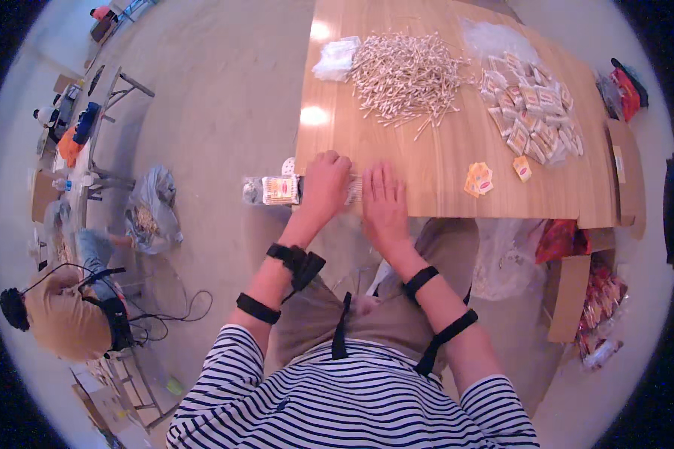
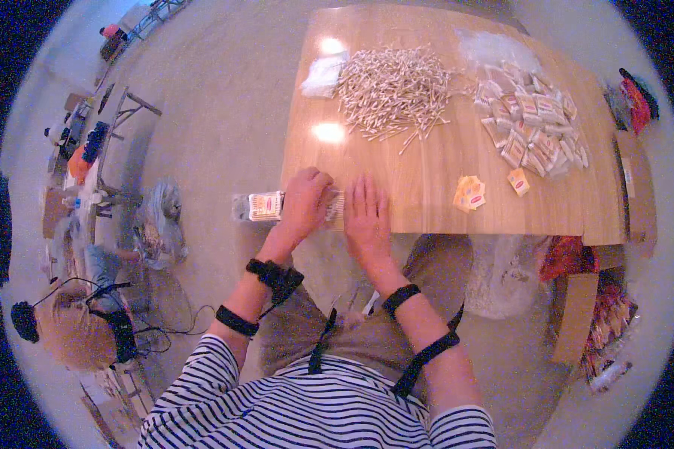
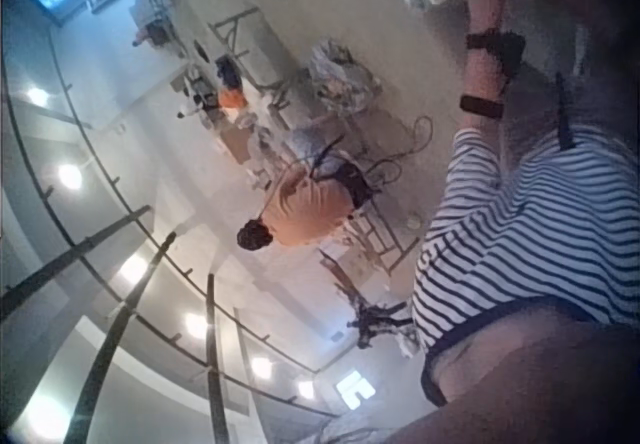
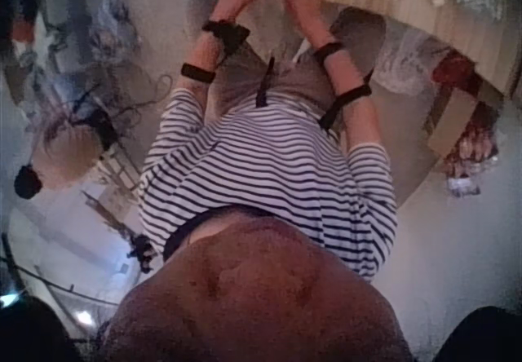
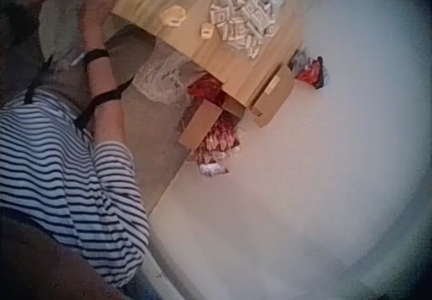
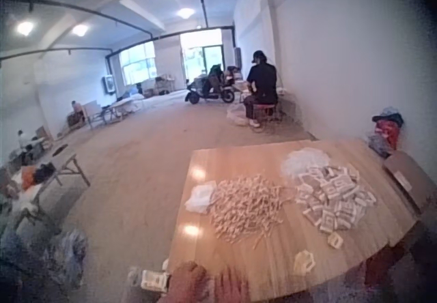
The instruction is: Packaging cotton swabs into small plastic bags.
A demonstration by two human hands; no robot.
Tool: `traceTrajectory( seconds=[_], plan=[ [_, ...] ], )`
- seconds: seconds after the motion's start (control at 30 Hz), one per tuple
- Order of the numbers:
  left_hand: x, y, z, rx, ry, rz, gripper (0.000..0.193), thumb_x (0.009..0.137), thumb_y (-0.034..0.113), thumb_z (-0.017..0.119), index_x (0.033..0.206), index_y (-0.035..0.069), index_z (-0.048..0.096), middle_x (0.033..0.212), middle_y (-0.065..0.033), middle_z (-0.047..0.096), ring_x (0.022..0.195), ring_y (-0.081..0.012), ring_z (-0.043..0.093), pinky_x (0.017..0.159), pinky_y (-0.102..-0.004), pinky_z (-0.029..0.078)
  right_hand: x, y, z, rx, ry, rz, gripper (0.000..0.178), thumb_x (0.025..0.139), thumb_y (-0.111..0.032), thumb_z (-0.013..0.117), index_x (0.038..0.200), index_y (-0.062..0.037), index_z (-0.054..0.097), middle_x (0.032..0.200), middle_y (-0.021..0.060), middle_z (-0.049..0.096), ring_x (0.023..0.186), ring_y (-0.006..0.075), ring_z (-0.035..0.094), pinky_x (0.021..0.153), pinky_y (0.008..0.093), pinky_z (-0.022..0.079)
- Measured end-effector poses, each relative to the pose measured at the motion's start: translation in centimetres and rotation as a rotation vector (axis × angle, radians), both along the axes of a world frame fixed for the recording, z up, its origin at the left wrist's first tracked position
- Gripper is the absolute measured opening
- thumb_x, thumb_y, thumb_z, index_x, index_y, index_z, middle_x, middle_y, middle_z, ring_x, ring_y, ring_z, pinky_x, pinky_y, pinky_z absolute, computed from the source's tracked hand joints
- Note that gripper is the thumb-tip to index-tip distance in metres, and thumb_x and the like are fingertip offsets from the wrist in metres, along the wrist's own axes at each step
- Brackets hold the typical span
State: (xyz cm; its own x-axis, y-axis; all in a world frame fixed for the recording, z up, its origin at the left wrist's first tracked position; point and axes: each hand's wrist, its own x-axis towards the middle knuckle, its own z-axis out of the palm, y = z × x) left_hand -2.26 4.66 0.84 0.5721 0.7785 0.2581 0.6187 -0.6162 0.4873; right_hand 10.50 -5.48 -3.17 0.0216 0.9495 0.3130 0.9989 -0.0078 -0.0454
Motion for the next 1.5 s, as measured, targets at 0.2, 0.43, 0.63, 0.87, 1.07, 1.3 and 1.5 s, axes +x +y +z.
traceTrajectory(
  seconds=[0.2, 0.43, 0.63, 0.87, 1.07, 1.3, 1.5],
  plan=[
    [1.5, 2.4, -0.4, -0.014, 0.142, -0.097, 0.007, 0.082, 0.011, 0.064, 0.084, 0.005, 0.063, 0.088, -0.0165, 0.063, 0.087, -0.0389, 0.060, 0.078, -0.0490, 0.047, 0.1, 0.1, -0.4, 0.007, -0.016, 0.003, 0.054, 0.090, -0.017, 0.049, 0.141, 0.0034, 0.044, 0.150, 0.0226, 0.039, 0.143, 0.0368, 0.033, 0.116, 0.0500, 0.027],
    [1.9, 5.1, -0.6, 0.152, 0.298, -0.061, 0.007, 0.081, 0.010, 0.061, 0.085, 0.004, 0.061, 0.090, -0.0159, 0.064, 0.090, -0.0367, 0.062, 0.078, -0.0480, 0.048, 0.2, 0.0, 0.0, -0.034, 0.012, 0.001, 0.053, 0.092, -0.016, 0.047, 0.140, 0.0037, 0.044, 0.151, 0.0231, 0.038, 0.144, 0.0380, 0.032, 0.116, 0.0518, 0.026],
    [6.5, 7.3, -0.7, 0.135, 0.298, -0.068, 0.011, 0.083, 0.014, 0.061, 0.086, 0.003, 0.061, 0.091, -0.0186, 0.066, 0.089, -0.0390, 0.064, 0.078, -0.0498, 0.051, 0.1, -0.1, 0.4, -0.060, -0.041, 0.005, 0.054, 0.091, -0.017, 0.047, 0.141, 0.0035, 0.045, 0.150, 0.0236, 0.039, 0.144, 0.0383, 0.032, 0.116, 0.0508, 0.027],
    [10.1, 6.0, -0.2, 0.128, 0.285, -0.053, 0.009, 0.083, 0.011, 0.059, 0.086, 0.003, 0.063, 0.090, -0.0183, 0.068, 0.085, -0.0371, 0.067, 0.076, -0.0488, 0.053, 0.3, 0.0, 0.4, -0.075, -0.020, 0.014, 0.058, 0.090, -0.021, 0.048, 0.142, 0.0058, 0.043, 0.147, 0.0246, 0.042, 0.142, 0.0384, 0.034, 0.116, 0.0503, 0.027],
    [11.0, 6.6, 0.4, 0.094, 0.351, 0.032, 0.010, 0.083, 0.012, 0.060, 0.086, 0.004, 0.064, 0.082, -0.0197, 0.069, 0.076, -0.0383, 0.069, 0.067, -0.0502, 0.054, 0.4, 0.0, 0.3, -0.028, 0.007, -0.010, 0.058, 0.091, -0.021, 0.047, 0.142, 0.0064, 0.043, 0.148, 0.0252, 0.041, 0.142, 0.0388, 0.034, 0.117, 0.0510, 0.025],
    [15.3, 6.0, -0.4, -0.003, 0.291, 0.123, 0.013, 0.084, 0.016, 0.061, 0.087, 0.003, 0.063, 0.084, -0.0217, 0.069, 0.079, -0.0415, 0.068, 0.069, -0.0522, 0.054, 0.1, -0.2, -2.0, 0.051, 0.161, 0.034, 0.050, 0.086, -0.019, 0.055, 0.132, 0.0019, 0.052, 0.144, 0.0187, 0.045, 0.139, 0.0407, 0.036, 0.115, 0.0549, 0.029],
    [16.2, 5.2, -0.2, 0.067, 0.162, -0.052, 0.011, 0.087, 0.012, 0.058, 0.090, 0.003, 0.063, 0.085, -0.0211, 0.068, 0.085, -0.0407, 0.067, 0.076, -0.0524, 0.052, 0.1, -0.3, -1.9, 0.130, 0.338, 0.102, 0.050, 0.085, -0.021, 0.057, 0.129, 0.0023, 0.054, 0.143, 0.0210, 0.045, 0.139, 0.0412, 0.034, 0.114, 0.0565, 0.031]
  ],
)
